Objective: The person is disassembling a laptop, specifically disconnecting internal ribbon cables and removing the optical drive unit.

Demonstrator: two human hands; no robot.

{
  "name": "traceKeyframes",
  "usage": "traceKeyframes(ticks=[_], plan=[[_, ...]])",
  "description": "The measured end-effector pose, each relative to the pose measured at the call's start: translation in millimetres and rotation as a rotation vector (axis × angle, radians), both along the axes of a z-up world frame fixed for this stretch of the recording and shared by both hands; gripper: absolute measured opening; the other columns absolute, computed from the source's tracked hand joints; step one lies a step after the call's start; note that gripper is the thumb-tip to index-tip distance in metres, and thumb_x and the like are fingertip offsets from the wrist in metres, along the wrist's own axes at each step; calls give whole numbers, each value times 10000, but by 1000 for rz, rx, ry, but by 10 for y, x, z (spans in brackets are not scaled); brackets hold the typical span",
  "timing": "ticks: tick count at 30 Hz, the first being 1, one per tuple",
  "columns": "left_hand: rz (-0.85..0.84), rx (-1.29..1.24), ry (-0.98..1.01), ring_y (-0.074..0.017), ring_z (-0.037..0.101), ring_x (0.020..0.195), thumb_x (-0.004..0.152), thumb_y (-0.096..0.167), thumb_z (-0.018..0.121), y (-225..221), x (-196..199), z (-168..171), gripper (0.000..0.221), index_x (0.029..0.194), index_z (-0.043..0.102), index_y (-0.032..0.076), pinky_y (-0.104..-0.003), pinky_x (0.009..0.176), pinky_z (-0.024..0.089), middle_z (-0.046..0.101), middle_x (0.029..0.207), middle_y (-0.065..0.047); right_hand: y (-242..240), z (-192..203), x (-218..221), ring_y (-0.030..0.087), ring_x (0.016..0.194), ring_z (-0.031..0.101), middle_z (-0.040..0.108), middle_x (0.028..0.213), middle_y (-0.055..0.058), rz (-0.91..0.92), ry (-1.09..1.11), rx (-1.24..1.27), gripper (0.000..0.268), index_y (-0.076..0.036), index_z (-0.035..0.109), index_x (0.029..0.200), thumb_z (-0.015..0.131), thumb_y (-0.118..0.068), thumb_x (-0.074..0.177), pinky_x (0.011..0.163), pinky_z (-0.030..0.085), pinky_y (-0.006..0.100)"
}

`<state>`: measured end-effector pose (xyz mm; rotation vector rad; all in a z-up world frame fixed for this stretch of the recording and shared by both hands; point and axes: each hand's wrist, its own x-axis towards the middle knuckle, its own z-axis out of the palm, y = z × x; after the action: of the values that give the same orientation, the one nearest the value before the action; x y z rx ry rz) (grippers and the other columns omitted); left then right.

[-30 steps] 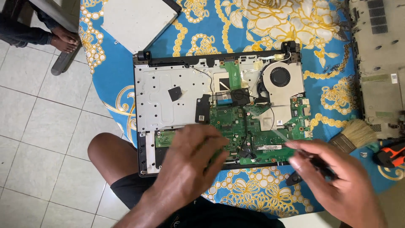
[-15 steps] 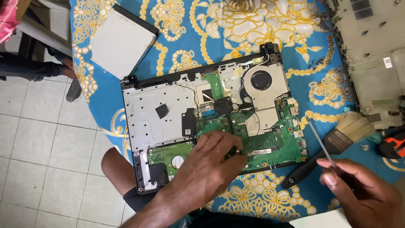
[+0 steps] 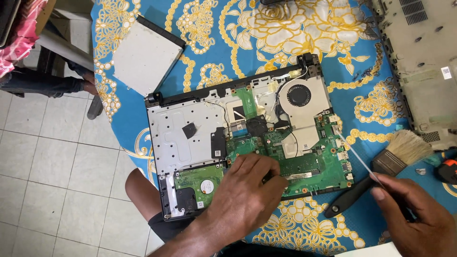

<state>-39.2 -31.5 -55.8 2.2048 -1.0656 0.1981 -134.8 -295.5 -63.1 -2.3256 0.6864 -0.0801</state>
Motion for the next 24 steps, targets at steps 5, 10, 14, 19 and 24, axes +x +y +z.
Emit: traceKeyframes(ticks=[5,10,14,19,24], plan=[[29,-52,-7,-313,533,874,946,-19,647,1,-40,-59,106,881,587,39,-439,785,445,539,973,-127,-462,-408,-174,243,863,645,696,1055,173,180,-137,-80,181,36,709,1218,633,-2,1058,747,500,333],[-23,-111,18,-322,548,897,1001,12,618,34,-22,-49,98,911,582,29,-452,836,481,545,1012,-136,142,144,1,127,500,424,582,550,52,27,52,-40,127,-101,814,1029,756,-151,928,519,304,249],[-6,-94,49,-317,583,926,1014,48,628,7,-39,-36,74,949,637,13,-446,852,499,585,1023,-146,402,316,293,85,784,711,910,885,-59,102,611,147,330,-353,901,1155,734,-335,871,712,539,308],[-1,-57,91,-296,556,900,1024,54,609,-3,-63,-12,72,955,609,32,-423,793,480,580,998,-141,484,54,236,35,877,867,914,1036,-91,521,189,288,350,-250,810,1205,644,-307,903,727,667,267],[-9,-92,113,-322,571,939,1036,84,594,4,-85,-22,113,969,609,-6,-459,902,491,578,1018,-160,582,-29,318,58,816,829,891,968,-62,549,192,286,281,-221,790,1144,714,-279,879,713,626,263]])
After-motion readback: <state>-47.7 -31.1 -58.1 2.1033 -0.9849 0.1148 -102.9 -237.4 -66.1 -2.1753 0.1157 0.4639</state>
